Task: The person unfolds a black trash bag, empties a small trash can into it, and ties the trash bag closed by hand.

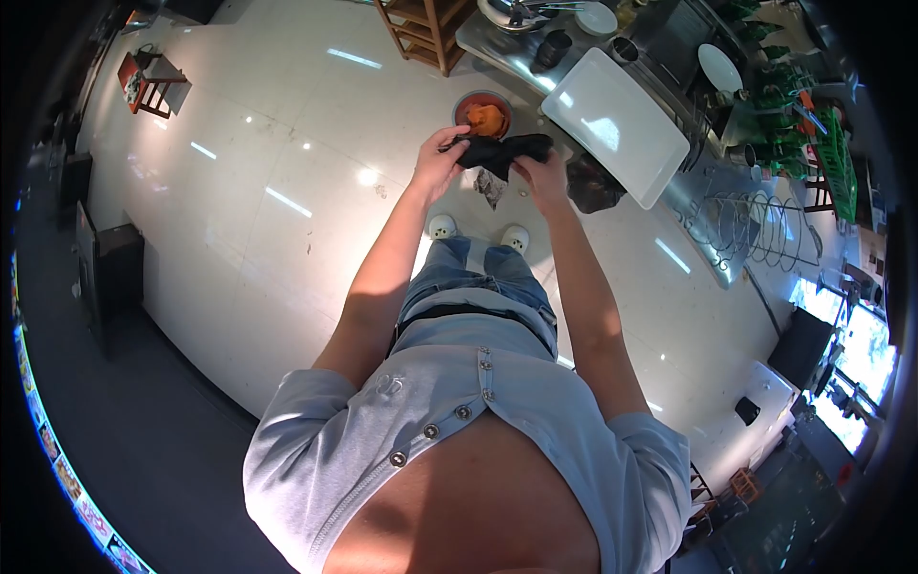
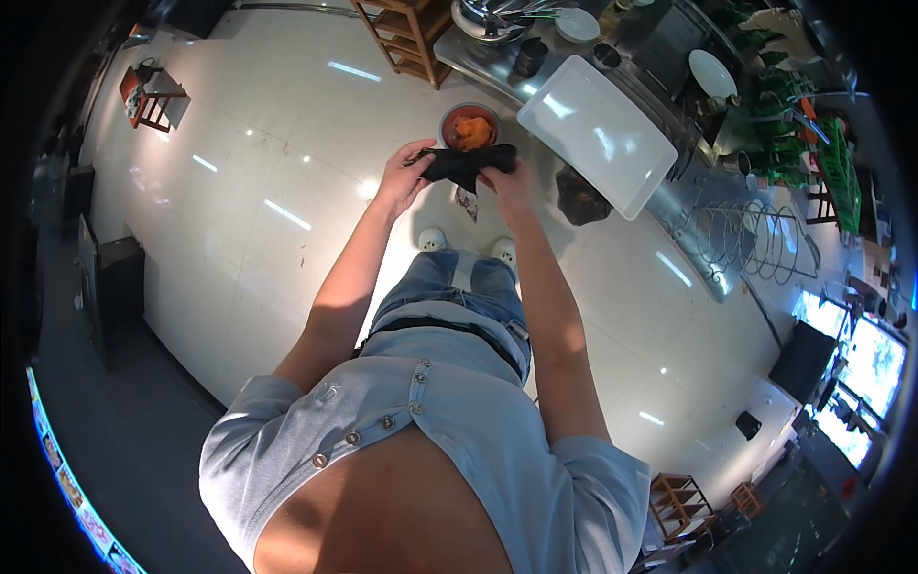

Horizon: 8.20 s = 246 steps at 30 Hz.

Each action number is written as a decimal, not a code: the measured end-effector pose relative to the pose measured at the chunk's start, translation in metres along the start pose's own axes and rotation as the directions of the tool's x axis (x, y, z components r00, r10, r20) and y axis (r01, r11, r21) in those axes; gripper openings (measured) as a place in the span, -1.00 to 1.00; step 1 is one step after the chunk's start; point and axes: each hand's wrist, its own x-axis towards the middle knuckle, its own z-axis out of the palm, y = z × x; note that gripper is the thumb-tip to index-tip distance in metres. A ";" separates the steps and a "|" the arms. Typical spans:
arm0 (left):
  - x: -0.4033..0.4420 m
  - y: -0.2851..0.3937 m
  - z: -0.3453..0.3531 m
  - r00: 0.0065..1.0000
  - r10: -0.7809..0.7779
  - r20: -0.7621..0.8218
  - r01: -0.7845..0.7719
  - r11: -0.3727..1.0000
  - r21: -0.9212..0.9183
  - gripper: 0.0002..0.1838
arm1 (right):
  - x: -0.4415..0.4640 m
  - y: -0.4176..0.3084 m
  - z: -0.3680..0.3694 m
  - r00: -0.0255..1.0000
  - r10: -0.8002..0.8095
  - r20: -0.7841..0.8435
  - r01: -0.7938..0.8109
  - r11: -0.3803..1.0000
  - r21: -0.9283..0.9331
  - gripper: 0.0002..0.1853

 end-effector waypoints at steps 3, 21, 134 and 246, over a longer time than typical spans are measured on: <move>0.016 -0.011 -0.016 0.986 0.028 -0.165 -0.018 0.998 0.065 -0.77 | 0.002 -0.005 0.000 0.995 -0.011 -0.097 -0.004 0.989 -0.148 -0.82; 0.029 -0.022 -0.033 0.888 0.308 0.342 -0.404 0.165 0.900 -0.47 | -0.001 -0.026 0.016 0.990 -0.137 -0.019 0.132 0.976 -0.175 -0.83; -0.012 -0.075 -0.088 0.733 -0.680 -0.025 0.675 0.722 0.154 -0.40 | 0.001 0.133 -0.100 0.832 0.421 -0.362 -0.524 0.811 -0.260 -0.40; 0.288 -0.424 -0.248 0.944 -0.329 -0.013 0.093 0.229 0.969 -0.17 | 0.294 0.457 -0.267 0.843 -0.483 -0.237 0.082 0.551 -0.831 -0.78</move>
